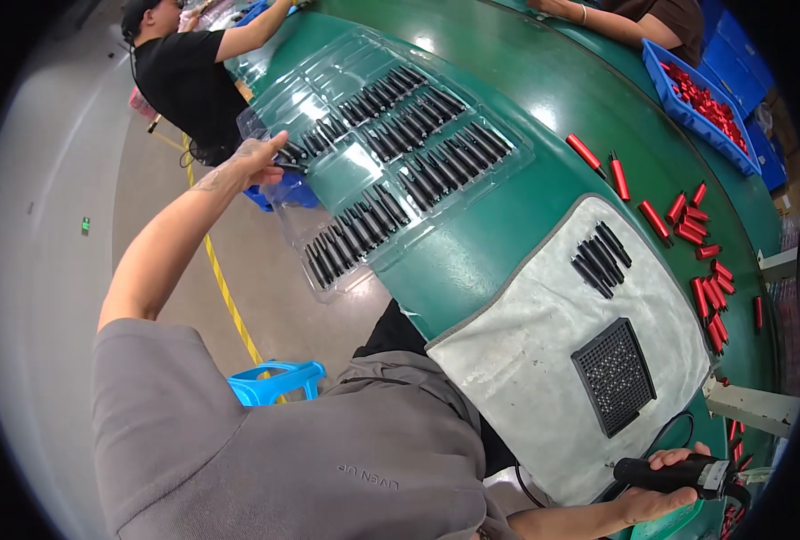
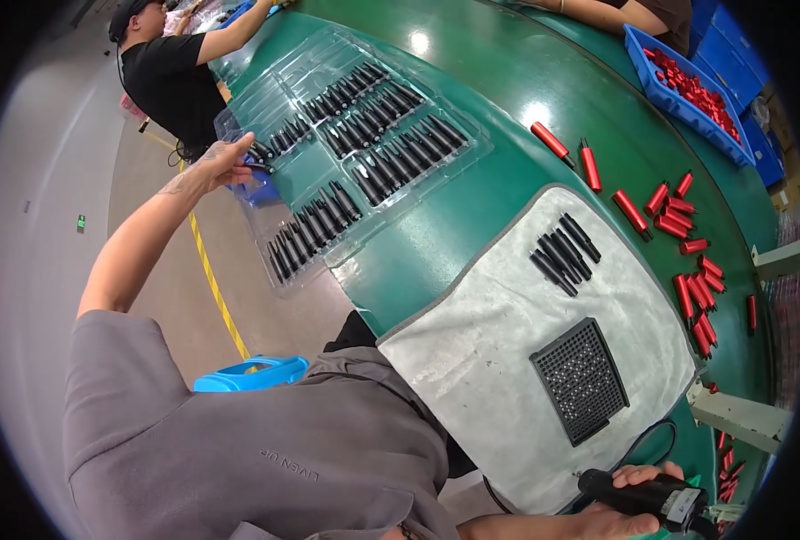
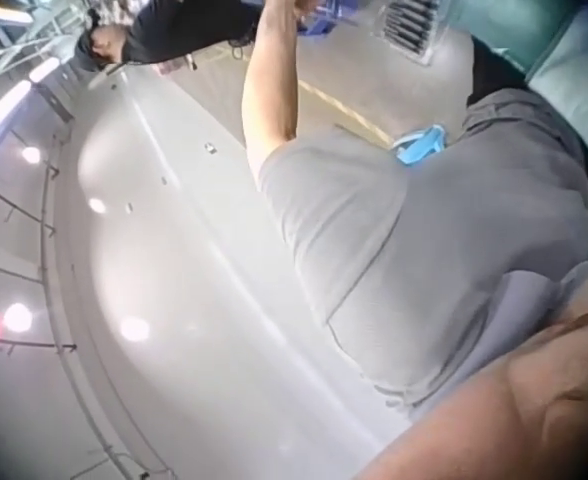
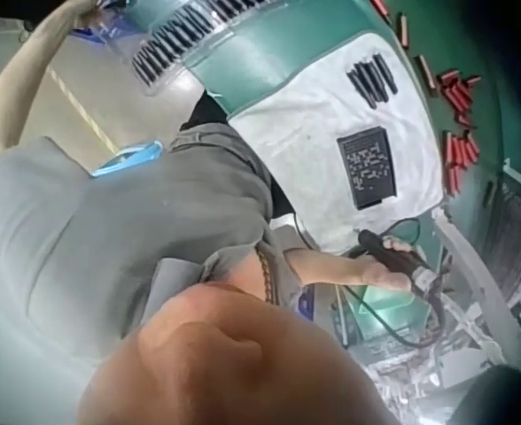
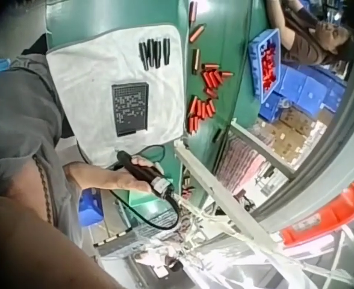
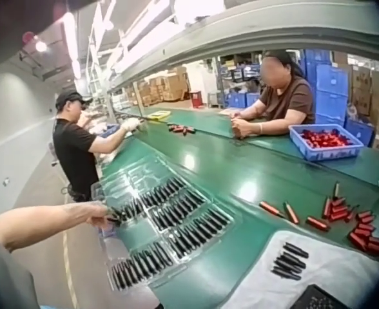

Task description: Assembling small black brackets using an electric screwdriver and placing them into bags.

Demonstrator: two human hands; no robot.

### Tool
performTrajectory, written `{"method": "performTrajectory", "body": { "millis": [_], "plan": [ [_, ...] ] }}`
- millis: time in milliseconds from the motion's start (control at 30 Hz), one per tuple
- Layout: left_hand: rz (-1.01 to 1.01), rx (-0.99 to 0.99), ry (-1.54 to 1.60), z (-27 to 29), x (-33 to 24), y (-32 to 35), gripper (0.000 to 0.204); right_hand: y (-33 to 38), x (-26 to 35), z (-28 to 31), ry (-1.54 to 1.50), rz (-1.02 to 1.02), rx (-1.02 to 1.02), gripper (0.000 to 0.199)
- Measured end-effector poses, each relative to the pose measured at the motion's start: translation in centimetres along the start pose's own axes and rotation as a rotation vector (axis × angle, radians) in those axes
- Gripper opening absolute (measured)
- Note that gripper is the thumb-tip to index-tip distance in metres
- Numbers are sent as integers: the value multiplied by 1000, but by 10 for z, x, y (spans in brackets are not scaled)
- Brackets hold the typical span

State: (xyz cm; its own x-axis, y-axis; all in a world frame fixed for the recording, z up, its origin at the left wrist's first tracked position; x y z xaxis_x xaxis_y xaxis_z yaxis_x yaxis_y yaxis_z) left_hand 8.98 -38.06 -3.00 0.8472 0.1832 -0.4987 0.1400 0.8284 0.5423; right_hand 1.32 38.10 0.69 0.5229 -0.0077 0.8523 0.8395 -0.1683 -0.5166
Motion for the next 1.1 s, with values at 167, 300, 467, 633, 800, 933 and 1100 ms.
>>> {"method": "performTrajectory", "body": {
  "millis": [167,300,467,633,800,933,1100],
  "plan": [
    [-251,-75,-137,-8,3,-9,44,0,1,1,-103,-74,-20,76],
    [-605,-330,-577,7,-16,3,36,2,-7,3,-93,-185,-128,81],
    [-1326,14,-409,-110,-73,172,43,-4,-6,-14,-59,-108,-123,73],
    [-2008,319,-675,-261,-91,333,74,-7,0,-11,73,-47,-139,73],
    [-2063,-14,-997,-338,-89,352,45,-12,-4,-25,12,-85,-64,72],
    [-2099,7,-564,-366,-91,361,13,-1,-4,-8,-49,-146,-127,71],
    [-1990,-216,-673,-378,-95,360,11,-1,0,-12,-1,-96,-64,66]
  ]
}}
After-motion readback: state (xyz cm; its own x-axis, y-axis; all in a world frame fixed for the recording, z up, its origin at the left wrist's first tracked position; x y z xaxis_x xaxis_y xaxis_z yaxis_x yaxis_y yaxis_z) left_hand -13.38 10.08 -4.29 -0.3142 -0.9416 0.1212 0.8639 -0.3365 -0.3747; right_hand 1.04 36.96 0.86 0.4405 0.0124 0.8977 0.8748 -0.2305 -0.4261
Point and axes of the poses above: each hand's wrist, its own y-axis away from the middle knuckle, its own z-axis out of the back of the hand, x = y × z, the point moved 7 cm from there along -y, towards the middle knuckle, and after that the axes turned 13 degrees about z, right-handed, at the moved point
